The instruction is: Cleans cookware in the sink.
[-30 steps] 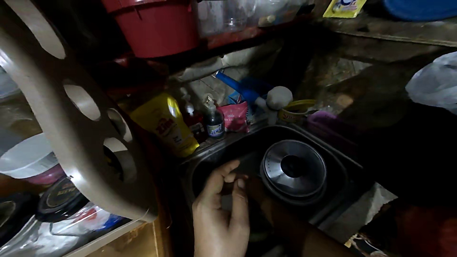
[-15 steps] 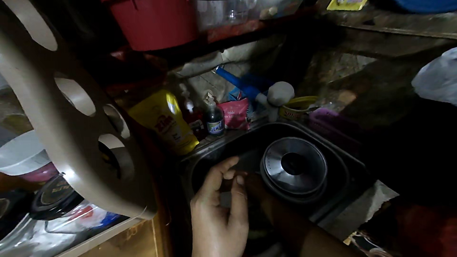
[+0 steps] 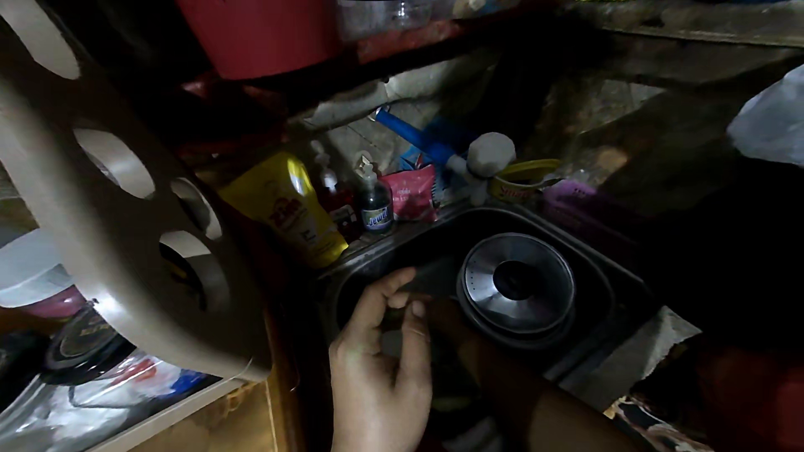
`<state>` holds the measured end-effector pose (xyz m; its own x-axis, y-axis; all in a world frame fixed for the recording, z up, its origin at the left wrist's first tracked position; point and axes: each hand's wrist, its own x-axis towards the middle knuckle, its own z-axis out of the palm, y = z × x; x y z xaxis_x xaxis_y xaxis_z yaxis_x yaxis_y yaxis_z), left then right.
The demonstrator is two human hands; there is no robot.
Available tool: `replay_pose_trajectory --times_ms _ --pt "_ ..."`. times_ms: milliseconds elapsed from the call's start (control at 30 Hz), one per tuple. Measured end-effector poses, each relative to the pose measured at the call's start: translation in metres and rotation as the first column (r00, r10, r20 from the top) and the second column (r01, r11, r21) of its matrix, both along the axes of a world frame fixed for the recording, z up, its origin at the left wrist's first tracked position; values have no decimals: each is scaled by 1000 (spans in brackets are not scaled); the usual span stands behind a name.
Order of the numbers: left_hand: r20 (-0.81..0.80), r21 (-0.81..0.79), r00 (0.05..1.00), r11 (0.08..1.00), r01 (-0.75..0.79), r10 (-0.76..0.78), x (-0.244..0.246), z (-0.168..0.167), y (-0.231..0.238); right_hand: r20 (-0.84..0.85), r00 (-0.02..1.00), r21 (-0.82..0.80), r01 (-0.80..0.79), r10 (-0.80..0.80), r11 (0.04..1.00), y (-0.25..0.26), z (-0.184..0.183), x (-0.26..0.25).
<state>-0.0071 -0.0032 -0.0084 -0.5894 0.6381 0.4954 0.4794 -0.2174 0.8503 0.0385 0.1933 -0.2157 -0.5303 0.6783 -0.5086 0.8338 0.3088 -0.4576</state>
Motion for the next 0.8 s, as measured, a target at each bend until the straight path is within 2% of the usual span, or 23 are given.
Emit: replay_pose_trajectory --times_ms 233,433,500,600,667,733,800 --pt "-7 -5 1000 1000 -4 4 -1 2 -1 24 1000 -36 11 -11 999 -6 19 4" --pt "-4 -13 1000 1000 -19 19 0 2 -1 124 986 91 -125 113 988 -31 35 2" --pt "-11 -8 1000 1000 -14 14 0 2 -1 107 977 72 -194 186 978 -50 53 1" --pt "-11 6 1000 1000 1 -1 0 2 -1 31 949 -99 -309 314 946 -82 108 7" --pt "-11 7 1000 1000 11 -11 0 1 0 117 878 -178 -441 464 880 -89 148 5" --pt "-13 6 1000 1000 6 -6 0 1 -1 132 873 -132 -454 470 881 -87 140 2" --pt "-9 4 1000 1000 0 0 1 2 -1 78 900 -33 -427 429 904 -75 101 0"
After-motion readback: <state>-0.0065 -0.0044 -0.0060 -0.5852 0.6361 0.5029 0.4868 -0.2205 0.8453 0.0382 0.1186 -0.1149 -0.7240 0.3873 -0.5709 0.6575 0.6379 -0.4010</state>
